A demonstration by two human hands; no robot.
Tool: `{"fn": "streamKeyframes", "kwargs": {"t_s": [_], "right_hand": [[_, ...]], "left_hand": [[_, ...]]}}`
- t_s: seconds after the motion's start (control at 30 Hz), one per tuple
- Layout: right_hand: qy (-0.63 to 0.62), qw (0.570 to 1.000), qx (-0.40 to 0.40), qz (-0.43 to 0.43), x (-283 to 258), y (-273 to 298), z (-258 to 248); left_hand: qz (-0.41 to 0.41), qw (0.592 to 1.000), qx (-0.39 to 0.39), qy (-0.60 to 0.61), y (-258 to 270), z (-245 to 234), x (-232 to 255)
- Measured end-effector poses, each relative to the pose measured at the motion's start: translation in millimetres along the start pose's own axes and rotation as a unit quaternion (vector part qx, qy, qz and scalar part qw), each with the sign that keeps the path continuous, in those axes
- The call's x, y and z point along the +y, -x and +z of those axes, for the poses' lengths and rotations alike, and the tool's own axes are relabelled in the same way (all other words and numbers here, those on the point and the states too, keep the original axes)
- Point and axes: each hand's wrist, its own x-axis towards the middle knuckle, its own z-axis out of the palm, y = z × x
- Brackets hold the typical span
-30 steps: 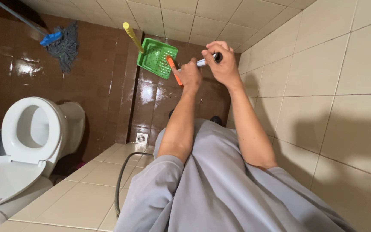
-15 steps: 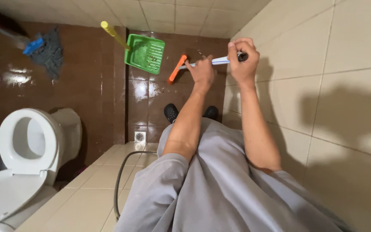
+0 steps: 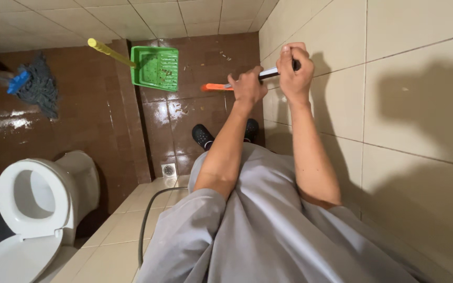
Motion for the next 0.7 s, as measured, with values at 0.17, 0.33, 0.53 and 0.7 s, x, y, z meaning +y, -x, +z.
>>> {"fn": "streamKeyframes", "kwargs": {"t_s": [0.17,0.33,0.53,0.7], "right_hand": [[0.077,0.994,-0.054,-0.058,-14,-4,9],[0.056,0.973,-0.219,-0.041,-11,-8,17],[0.130,0.964,-0.229,-0.020,-6,-5,40],[0.179,0.957,-0.221,-0.049,-12,-7,63]], "left_hand": [[0.008,0.998,0.056,0.000,5,-1,-4],[-0.009,0.996,0.088,0.032,4,-8,-18],[-0.120,0.984,0.087,0.100,6,-18,-17],[-0.137,0.978,0.155,0.034,3,-34,-31]]}}
